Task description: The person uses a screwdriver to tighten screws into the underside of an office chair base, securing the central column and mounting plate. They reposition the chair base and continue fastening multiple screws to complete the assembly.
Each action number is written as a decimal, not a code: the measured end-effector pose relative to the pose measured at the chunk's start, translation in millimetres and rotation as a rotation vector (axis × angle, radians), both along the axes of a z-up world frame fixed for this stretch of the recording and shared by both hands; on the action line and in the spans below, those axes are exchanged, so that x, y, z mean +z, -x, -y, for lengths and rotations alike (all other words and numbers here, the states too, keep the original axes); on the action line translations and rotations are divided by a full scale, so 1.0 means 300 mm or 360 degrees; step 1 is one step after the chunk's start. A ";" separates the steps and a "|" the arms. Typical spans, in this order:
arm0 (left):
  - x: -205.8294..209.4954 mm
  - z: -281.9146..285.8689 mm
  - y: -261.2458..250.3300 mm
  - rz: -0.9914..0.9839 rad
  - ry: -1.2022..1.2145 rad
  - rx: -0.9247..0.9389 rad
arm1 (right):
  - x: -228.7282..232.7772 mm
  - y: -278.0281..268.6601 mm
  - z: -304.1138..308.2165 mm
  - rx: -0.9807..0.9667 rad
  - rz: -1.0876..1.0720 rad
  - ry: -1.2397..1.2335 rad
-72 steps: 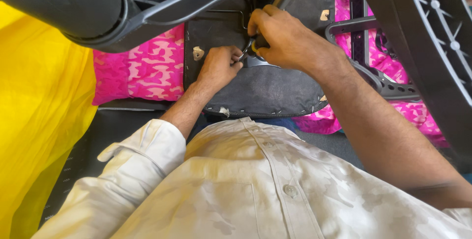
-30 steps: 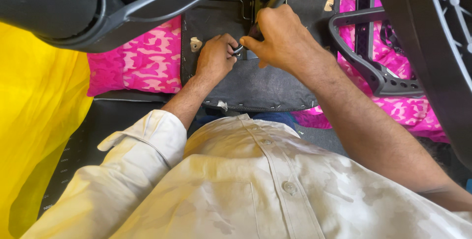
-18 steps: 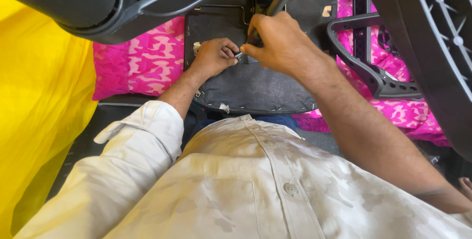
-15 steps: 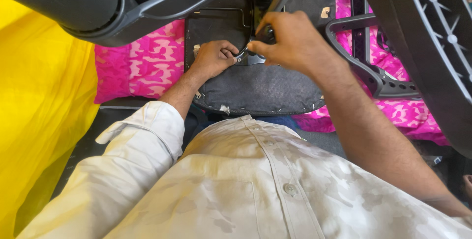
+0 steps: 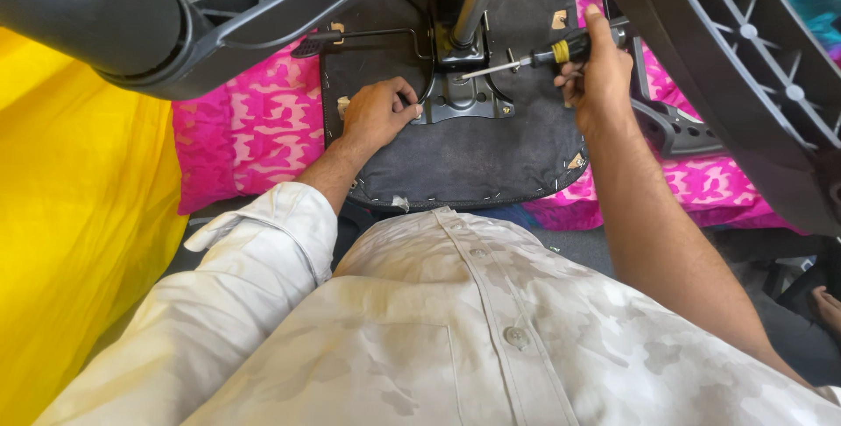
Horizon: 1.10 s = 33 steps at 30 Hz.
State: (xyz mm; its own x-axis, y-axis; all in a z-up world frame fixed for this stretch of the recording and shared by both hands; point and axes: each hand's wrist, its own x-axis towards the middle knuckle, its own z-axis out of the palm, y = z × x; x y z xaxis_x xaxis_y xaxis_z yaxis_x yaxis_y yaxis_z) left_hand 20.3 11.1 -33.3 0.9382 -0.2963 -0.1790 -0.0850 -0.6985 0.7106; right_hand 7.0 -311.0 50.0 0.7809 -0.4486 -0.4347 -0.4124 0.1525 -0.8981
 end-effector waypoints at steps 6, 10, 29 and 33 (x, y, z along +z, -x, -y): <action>-0.009 0.004 -0.013 0.0058 -0.0086 -0.0099 | -0.167 0.001 0.053 -0.0330 -0.0144 -0.0313; -0.004 0.001 -0.016 0.0189 -0.0109 -0.0245 | -0.236 0.021 0.044 -0.0526 -0.0317 -0.0616; -0.001 0.023 -0.052 -0.0036 0.0247 0.0099 | -0.117 -0.062 0.042 -0.0154 -0.0151 -0.0641; -0.048 0.073 -0.102 -0.0192 0.0394 0.0088 | -0.118 -0.105 0.017 -0.0027 -0.0193 -0.0615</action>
State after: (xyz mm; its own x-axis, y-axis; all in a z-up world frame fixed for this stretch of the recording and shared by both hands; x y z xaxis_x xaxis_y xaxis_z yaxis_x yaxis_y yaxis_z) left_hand 51.0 -10.9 -47.6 0.9304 -0.2941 -0.2190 0.0439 -0.5036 0.8628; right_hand 38.3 -316.2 14.7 0.7075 -0.2465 -0.6623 -0.5062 0.4773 -0.7183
